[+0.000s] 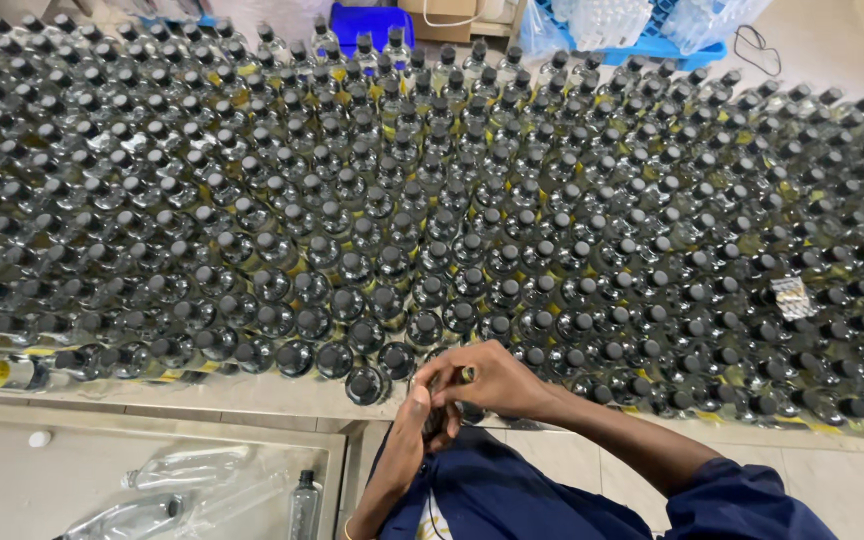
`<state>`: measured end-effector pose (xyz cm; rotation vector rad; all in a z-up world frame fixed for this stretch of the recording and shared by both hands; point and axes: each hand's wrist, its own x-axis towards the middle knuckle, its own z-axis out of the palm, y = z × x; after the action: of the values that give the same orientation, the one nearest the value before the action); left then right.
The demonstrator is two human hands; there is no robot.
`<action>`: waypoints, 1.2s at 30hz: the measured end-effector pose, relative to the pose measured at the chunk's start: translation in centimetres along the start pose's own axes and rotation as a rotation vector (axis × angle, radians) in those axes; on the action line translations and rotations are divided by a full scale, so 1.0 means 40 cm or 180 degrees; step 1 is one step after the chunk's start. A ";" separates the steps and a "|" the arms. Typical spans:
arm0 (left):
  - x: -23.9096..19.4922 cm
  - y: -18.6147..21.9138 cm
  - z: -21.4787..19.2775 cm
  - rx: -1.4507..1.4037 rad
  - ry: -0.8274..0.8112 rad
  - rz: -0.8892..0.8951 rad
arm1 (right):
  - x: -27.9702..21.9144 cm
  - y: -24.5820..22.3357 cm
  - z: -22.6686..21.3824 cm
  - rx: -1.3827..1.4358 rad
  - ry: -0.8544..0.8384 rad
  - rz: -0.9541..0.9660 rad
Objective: The person repeatedly picks up black bottle caps and screws them onto the tops of numerous bottles arranged on a metal table. The person holds a small stack of caps in their left hand while using their right hand to cap the bottles one by one.
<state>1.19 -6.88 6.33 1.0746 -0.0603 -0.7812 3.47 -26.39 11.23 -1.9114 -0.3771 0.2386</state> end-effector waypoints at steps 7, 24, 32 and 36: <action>0.012 -0.090 -0.042 -0.0298 0.0032 0.0358 | 0.000 0.042 -0.006 -0.0453 -0.0049 -0.0468; -0.032 -0.068 -0.156 -0.1386 0.0840 0.0406 | 0.326 0.349 -0.236 -0.1316 0.0848 -0.0249; 0.011 -0.056 -0.193 -0.1292 0.0793 0.0312 | 0.315 0.356 -0.269 -0.1750 0.0228 0.0136; 0.035 -0.043 -0.202 -0.1259 0.0641 0.0309 | 0.330 0.315 -0.264 -0.2070 0.0140 0.0181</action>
<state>4.57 -1.94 0.45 0.7621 0.2046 -0.5638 21.18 -34.81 3.47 -2.5643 -0.4018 0.1152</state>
